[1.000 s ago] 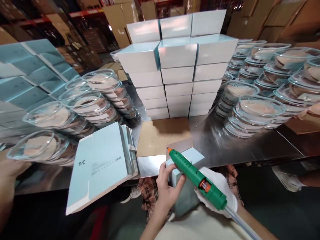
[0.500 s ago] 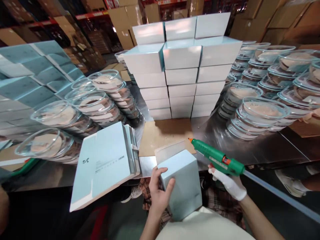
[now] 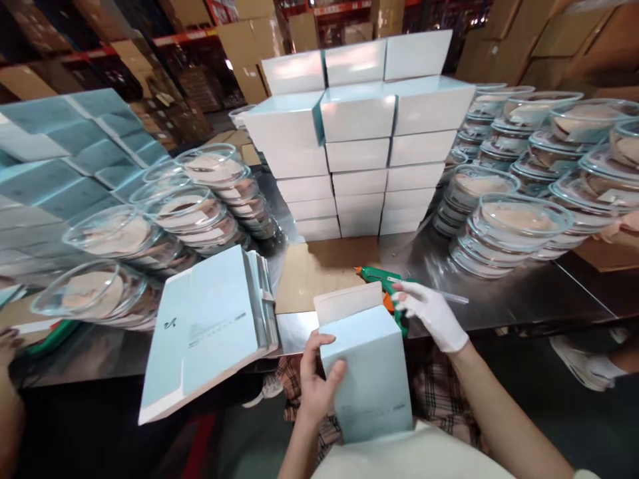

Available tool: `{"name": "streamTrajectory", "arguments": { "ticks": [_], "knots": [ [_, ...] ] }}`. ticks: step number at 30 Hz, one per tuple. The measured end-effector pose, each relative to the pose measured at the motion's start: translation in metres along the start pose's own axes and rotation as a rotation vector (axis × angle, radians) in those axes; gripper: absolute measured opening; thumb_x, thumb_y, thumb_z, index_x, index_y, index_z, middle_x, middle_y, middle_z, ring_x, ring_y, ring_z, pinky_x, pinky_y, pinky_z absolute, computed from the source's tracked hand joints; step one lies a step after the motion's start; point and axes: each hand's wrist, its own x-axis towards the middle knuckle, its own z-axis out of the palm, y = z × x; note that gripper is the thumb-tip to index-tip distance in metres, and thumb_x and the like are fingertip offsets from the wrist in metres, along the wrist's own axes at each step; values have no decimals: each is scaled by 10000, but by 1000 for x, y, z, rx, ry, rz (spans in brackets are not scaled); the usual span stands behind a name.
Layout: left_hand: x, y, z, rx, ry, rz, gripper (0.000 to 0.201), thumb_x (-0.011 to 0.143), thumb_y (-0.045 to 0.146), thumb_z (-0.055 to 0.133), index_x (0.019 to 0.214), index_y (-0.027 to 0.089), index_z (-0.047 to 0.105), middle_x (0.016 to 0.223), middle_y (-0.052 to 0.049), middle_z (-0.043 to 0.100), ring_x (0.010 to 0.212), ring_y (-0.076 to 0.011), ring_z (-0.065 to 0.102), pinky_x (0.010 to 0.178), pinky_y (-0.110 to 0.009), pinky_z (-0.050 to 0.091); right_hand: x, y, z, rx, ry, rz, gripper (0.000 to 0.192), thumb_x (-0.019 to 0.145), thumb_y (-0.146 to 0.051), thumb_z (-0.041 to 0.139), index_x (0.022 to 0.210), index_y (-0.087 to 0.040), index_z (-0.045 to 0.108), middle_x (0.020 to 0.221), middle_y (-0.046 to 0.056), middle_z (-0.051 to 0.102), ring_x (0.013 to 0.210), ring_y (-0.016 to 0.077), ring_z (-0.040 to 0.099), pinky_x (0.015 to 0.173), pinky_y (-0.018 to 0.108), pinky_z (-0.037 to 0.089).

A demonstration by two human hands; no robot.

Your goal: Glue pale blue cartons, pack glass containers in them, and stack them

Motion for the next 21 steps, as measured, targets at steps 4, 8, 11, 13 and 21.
{"name": "streamTrajectory", "arguments": {
  "ticks": [4,8,11,13,21],
  "knots": [
    [-1,13,14,-119,-89,-4,413,822,576,799,1025,234,688,1393,-146,622,1318,-334,597,1043,-414,496,-3,-12,25,183,-420,23,641,658,-492,905,1173,-141,756,1124,105,783,1025,292,727,962,420,570],
    [1,15,21,-320,0,-55,582,848,545,798,1294,324,496,1329,-121,660,1261,-311,660,1012,-447,532,-7,-5,16,140,-488,-171,751,743,-779,777,1182,-170,757,1220,133,737,1161,323,682,1071,481,509],
    [7,8,19,-439,-6,-42,660,889,504,779,1392,393,366,1205,-58,672,1195,-294,702,1005,-483,540,-14,1,-1,29,-696,-439,780,781,-853,680,1221,-211,740,1347,143,664,1301,318,606,1129,480,454],
    [10,4,15,-412,-69,-28,449,916,494,749,1270,330,526,1180,-67,649,1198,-306,694,1011,-479,535,-18,2,-5,-76,-695,-554,565,845,-660,780,1213,-234,723,1331,127,666,1273,269,623,1108,439,468],
    [20,12,4,-291,-9,-81,309,897,513,754,932,216,677,1147,-79,650,1194,-320,675,1043,-464,504,-33,23,4,-190,-442,-555,528,915,-609,727,1280,-235,652,1498,169,535,1363,279,569,1130,472,475]
  ]
}}
